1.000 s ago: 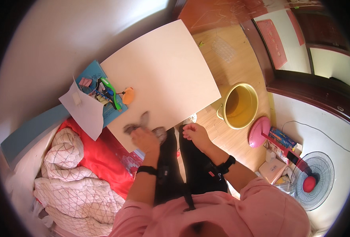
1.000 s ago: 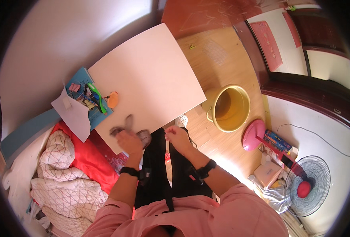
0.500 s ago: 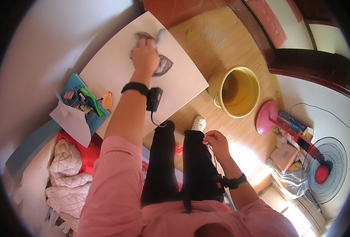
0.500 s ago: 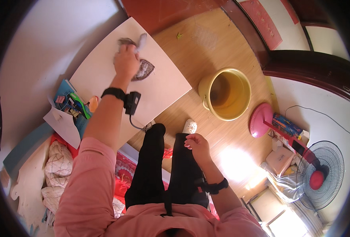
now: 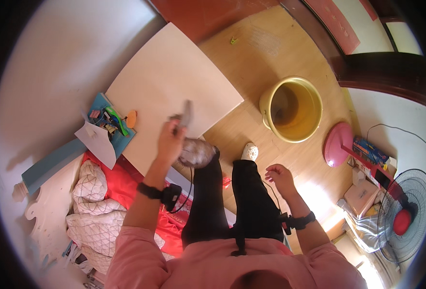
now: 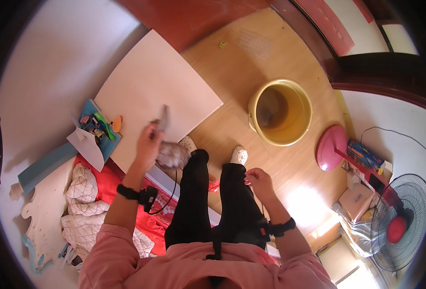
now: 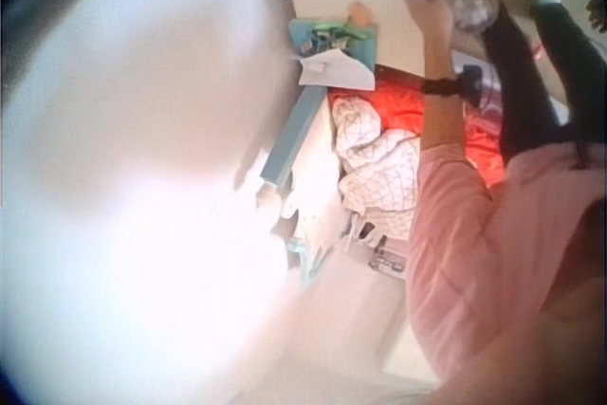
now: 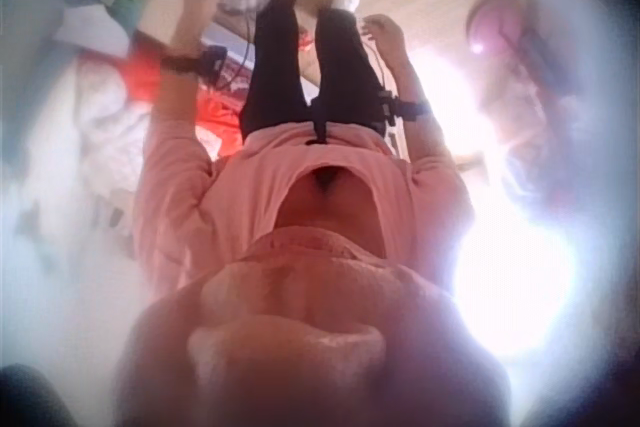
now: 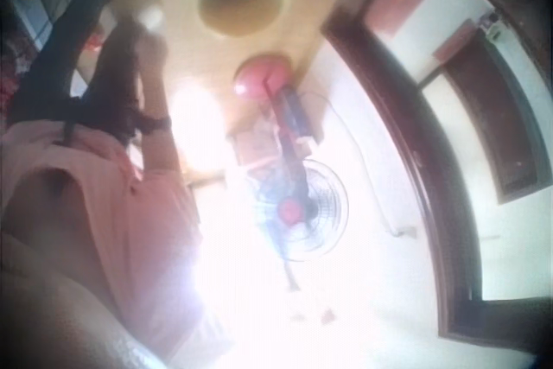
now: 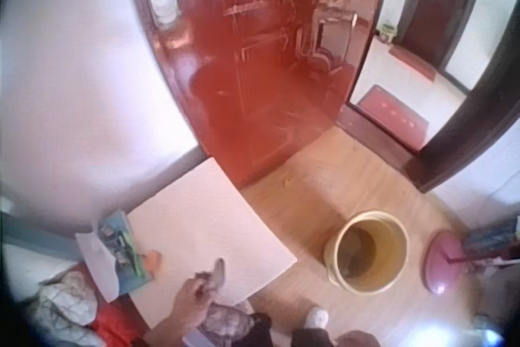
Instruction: Cleaning a small bedside table using a rag and a bucket of water.
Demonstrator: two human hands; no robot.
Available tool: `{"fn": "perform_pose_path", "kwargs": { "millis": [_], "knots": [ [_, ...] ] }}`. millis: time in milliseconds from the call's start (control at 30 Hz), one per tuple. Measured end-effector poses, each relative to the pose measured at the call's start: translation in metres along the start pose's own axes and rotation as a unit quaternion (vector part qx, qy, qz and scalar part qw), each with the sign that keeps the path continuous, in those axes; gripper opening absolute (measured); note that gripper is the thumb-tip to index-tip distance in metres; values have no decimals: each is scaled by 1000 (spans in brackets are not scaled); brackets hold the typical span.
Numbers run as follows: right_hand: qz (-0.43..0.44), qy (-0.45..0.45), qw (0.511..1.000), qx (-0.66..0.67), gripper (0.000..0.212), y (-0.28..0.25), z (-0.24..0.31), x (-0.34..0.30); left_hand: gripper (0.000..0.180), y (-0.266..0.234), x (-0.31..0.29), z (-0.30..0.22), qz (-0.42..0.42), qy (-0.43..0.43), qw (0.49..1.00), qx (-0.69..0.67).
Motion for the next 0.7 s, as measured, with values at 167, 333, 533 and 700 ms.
{"fn": "perform_pose_path", "kwargs": {
  "millis": [167,333,533,700],
  "knots": [
    [-31,-52,995,-75,13,-57,-6,-2,48,-16,-5,-39,-137,216,943,214],
    [-32,-62,990,-122,14,-88,-21,10,63,40,-3,-12,124,-70,879,455],
    [-21,-56,986,-158,16,-109,-35,15,59,71,21,26,123,-16,848,515],
    [3,-85,967,-238,19,-116,-53,40,60,71,20,8,145,-54,837,524]
  ]
}}
Point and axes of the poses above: each hand's wrist, its own x-axis towards the middle knuckle, its own y-axis out of the palm, z = x × y, the point moved 4 cm from there along x, towards the middle knuckle, and after that the axes turned 7 degrees about -y, right-handed, at the moved point
